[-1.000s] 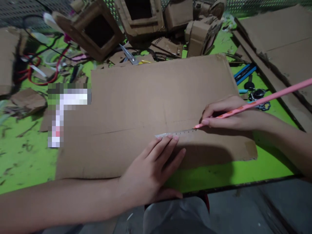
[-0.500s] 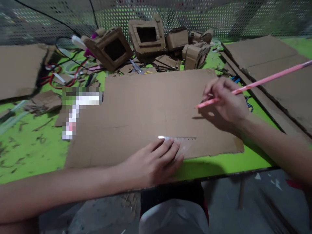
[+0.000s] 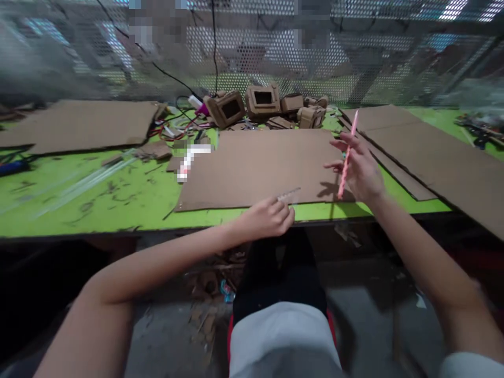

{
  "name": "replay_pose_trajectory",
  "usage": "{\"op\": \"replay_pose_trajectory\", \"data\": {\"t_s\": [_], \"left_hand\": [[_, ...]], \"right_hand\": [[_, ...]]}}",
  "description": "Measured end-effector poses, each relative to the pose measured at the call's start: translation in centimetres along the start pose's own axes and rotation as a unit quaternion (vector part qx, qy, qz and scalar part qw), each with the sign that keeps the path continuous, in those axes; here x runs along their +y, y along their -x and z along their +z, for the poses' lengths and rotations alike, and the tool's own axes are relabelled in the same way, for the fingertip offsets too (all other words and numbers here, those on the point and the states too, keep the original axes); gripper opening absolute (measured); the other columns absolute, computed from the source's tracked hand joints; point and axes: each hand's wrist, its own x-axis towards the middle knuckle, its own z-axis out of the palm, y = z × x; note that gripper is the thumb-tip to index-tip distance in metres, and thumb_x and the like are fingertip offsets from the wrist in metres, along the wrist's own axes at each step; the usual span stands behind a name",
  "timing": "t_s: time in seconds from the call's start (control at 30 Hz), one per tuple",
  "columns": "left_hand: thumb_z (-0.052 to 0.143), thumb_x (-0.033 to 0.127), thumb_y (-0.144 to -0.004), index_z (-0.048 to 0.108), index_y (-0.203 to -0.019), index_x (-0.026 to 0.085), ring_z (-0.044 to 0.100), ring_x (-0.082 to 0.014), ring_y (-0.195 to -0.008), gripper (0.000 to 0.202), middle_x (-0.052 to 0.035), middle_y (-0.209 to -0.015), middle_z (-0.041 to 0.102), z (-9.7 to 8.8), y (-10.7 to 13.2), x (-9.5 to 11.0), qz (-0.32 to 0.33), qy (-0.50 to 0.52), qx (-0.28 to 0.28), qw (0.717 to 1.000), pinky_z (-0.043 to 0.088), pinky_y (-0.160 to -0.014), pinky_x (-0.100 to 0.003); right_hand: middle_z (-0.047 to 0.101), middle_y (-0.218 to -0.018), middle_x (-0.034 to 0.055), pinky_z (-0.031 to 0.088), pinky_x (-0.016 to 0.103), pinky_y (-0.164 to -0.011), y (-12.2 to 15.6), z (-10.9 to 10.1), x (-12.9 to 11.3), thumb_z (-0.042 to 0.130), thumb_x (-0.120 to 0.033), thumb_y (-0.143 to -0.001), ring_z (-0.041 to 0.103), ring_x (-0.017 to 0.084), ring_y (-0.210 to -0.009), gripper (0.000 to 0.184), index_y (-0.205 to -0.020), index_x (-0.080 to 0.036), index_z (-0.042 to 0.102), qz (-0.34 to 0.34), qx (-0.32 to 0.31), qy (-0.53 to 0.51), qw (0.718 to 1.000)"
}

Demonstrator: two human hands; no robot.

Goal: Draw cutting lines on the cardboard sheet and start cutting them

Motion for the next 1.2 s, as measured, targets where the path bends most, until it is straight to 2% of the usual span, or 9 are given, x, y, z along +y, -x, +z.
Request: {"op": "replay_pose_trajectory", "data": {"t_s": [0.2,0.4,0.5,0.63,0.7,0.8,0.87,1.07,1.2], "left_hand": [[0.030,0.009,-0.095,0.063,-0.100,0.007,0.068,-0.0188,-0.075,0.034,-0.0129,-0.086,0.072,-1.0,1.7,0.4,-0.100,0.014,0.028,0.994,0.047,-0.060,-0.030],[0.040,0.022,-0.095,0.064,-0.097,0.018,0.070,-0.0156,-0.083,0.024,-0.0059,-0.091,0.074,-1.3,3.9,5.4,-0.178,0.054,0.119,0.975,0.052,-0.069,-0.028],[0.042,0.023,-0.094,0.064,-0.094,0.020,0.070,-0.0133,-0.081,0.022,-0.0038,-0.084,0.074,-0.6,3.8,8.0,-0.220,0.083,0.153,0.960,0.053,-0.073,-0.026],[0.046,0.028,-0.094,0.064,-0.094,0.022,0.069,-0.0118,-0.082,0.019,-0.0012,-0.085,0.074,0.0,2.8,8.6,-0.250,0.126,0.165,0.946,0.053,-0.075,-0.024],[0.051,0.036,-0.092,0.064,-0.097,0.020,0.068,-0.0153,-0.088,0.021,-0.0041,-0.092,0.073,0.0,2.5,7.8,-0.287,0.136,0.168,0.933,0.053,-0.078,-0.028],[0.052,0.041,-0.091,0.064,-0.099,0.017,0.065,-0.0204,-0.094,0.028,-0.0089,-0.100,0.070,-0.2,2.9,5.9,-0.367,0.136,0.174,0.904,0.051,-0.083,-0.034],[0.049,0.036,-0.093,0.064,-0.098,0.017,0.064,-0.0206,-0.094,0.025,-0.0091,-0.099,0.068,-0.4,3.6,4.6,-0.413,0.132,0.174,0.884,0.051,-0.082,-0.034],[0.053,0.035,-0.088,0.065,-0.106,0.020,0.061,-0.0266,-0.101,0.026,-0.0102,-0.113,0.063,0.2,6.3,2.2,-0.487,0.120,0.120,0.857,0.048,-0.088,-0.042],[0.052,0.037,-0.088,0.062,-0.113,0.019,0.057,-0.0307,-0.111,0.032,-0.0138,-0.122,0.059,0.9,8.7,0.5,-0.539,0.113,0.098,0.829,0.045,-0.094,-0.049]], "right_hand": [[0.052,-0.137,0.0078,0.050,0.048,-0.095,7.3,2.7,-0.4,0.056,-0.060,-0.076,0.055,0.025,-0.122,0.052,-0.117,-0.031,0.040,-0.114,-0.089,0.015,0.989],[0.069,-0.113,0.0093,0.036,0.056,-0.105,11.3,4.8,0.2,0.068,-0.032,-0.077,0.061,0.027,-0.115,0.027,-0.092,-0.025,0.047,-0.273,-0.037,0.233,0.933],[0.075,-0.097,0.0035,0.046,0.048,-0.098,12.3,4.8,0.3,0.055,-0.021,-0.084,0.071,0.021,-0.093,0.005,-0.087,-0.026,0.056,-0.307,-0.086,0.262,0.911],[0.075,-0.098,0.0042,0.057,0.033,-0.074,13.0,2.3,0.7,0.051,-0.018,-0.084,0.072,0.018,-0.087,0.016,-0.084,-0.026,0.064,-0.322,-0.106,0.282,0.898],[0.075,-0.096,0.0051,0.056,0.035,-0.074,13.0,-0.1,1.3,0.053,-0.021,-0.084,0.072,0.021,-0.087,0.014,-0.081,-0.025,0.066,-0.302,-0.025,0.335,0.892],[0.075,-0.091,0.0087,0.053,0.037,-0.073,12.6,-4.3,2.6,0.051,-0.027,-0.085,0.071,0.024,-0.080,0.018,-0.088,-0.023,0.068,-0.183,0.204,0.424,0.863],[0.074,-0.089,0.0112,0.050,0.036,-0.069,12.2,-6.7,3.5,0.048,-0.026,-0.083,0.070,0.026,-0.081,0.025,-0.094,-0.019,0.069,-0.101,0.253,0.474,0.837],[0.069,-0.080,0.0123,0.033,0.033,-0.057,10.2,-10.2,4.4,0.051,-0.032,-0.078,0.062,0.029,-0.072,0.029,-0.098,-0.022,0.069,0.104,0.187,0.586,0.782],[0.067,-0.083,0.0095,0.034,0.032,-0.059,7.7,-9.6,3.6,0.056,-0.041,-0.076,0.058,0.025,-0.075,0.024,-0.089,-0.022,0.063,0.075,0.128,0.551,0.821]]}}
